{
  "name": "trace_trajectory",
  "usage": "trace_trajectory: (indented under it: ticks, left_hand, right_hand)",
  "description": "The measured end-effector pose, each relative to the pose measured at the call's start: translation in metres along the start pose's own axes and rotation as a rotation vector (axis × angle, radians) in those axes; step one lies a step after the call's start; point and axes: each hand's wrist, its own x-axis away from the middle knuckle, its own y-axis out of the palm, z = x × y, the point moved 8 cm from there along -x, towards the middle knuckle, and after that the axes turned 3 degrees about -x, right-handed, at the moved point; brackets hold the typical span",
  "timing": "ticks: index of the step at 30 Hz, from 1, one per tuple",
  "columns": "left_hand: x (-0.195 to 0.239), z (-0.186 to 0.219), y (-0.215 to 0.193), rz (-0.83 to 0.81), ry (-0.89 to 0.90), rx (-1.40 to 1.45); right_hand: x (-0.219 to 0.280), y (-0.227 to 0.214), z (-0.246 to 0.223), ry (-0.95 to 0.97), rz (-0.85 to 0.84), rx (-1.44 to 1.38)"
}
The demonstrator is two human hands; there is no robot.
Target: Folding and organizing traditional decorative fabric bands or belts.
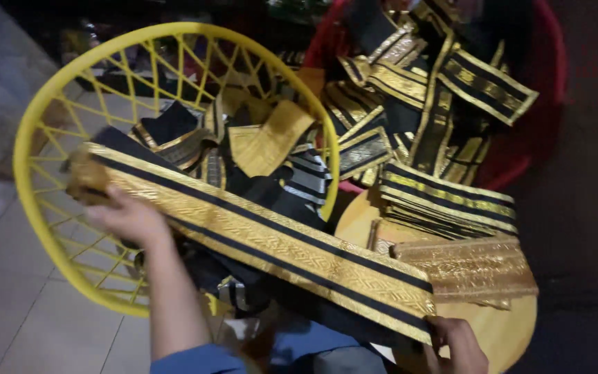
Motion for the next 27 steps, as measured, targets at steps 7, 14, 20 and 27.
trace_trajectory:
  ticks: [7,14,20,27]
  left_hand:
    - [-0.018,0.074,-0.046,-0.123,-0.355,0.943]
    - [-0.008,0.158,-0.06,-0.215,-0.344,1.006]
    - [-0.011,0.146,-0.065,-0.256,-0.348,1.052]
    - [-0.006,0.132,-0.07,-0.247,-0.406,1.006]
  right_hand:
    - [0.0,-0.033,0.041,-0.005,0.115,0.03]
    - [-0.016,0.006,0.03,0.156,-0.09,-0.177]
    - [-0.03,0.031,-0.018,0.017,-0.159,-0.26]
    - [-0.038,0.05,0.009,0.053,-0.219,-0.302]
